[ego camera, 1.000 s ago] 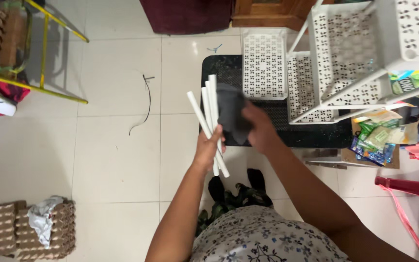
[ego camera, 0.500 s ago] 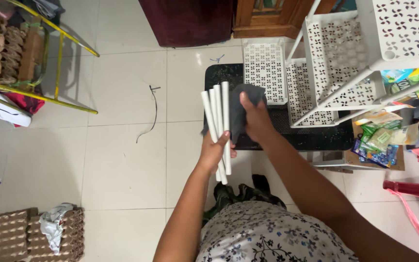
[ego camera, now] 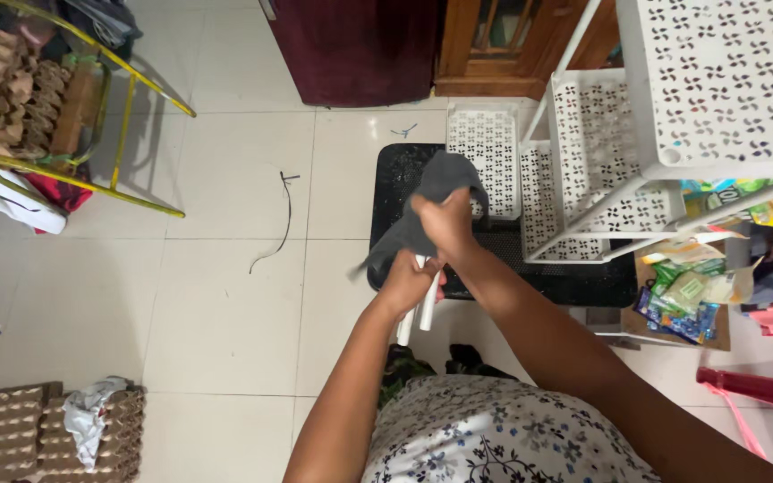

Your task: The person assembles a white plastic rack by inserting white cylindrical legs into the corners of perforated trays. They wipe the trays with a dark cloth, stack the trays, and insert legs into each tray to form a multi-tiered structure.

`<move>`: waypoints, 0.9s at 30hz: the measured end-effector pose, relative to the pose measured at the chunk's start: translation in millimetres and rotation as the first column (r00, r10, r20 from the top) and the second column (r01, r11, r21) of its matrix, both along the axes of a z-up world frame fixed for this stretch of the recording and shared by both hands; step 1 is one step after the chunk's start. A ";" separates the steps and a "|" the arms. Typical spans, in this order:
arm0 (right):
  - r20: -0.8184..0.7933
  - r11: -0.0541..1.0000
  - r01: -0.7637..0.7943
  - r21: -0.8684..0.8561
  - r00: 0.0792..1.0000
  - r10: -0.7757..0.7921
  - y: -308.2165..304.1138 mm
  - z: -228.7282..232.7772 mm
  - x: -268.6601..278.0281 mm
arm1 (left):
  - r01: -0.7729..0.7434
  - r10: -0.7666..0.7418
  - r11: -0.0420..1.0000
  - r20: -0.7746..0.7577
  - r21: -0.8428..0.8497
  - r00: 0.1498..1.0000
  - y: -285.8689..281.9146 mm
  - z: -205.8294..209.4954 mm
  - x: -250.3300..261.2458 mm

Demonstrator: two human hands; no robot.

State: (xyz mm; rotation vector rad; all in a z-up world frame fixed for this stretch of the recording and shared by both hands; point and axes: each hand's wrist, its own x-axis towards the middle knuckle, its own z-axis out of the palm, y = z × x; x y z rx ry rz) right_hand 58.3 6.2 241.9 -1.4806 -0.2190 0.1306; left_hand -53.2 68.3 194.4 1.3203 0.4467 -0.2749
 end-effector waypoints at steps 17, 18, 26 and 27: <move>-0.533 0.793 -0.161 0.588 0.661 0.529 -94.1 -10.7 116.5 | -0.400 0.401 0.916 0.032 -0.039 0.915 -2.1 61.4 -15.8; -0.527 0.792 -0.191 0.580 0.653 0.544 -100.1 -11.4 109.8 | -0.447 0.453 0.891 0.070 -0.083 0.889 -0.5 61.8 -9.5; -0.318 0.776 -0.621 0.109 0.718 0.619 -73.1 28.4 20.4 | -0.390 0.221 0.848 0.431 0.359 0.875 -25.3 39.2 30.0; -0.230 0.765 -0.635 0.111 0.732 0.641 -69.0 34.6 13.8 | -0.355 0.172 0.839 0.418 0.413 0.892 -29.8 31.6 30.4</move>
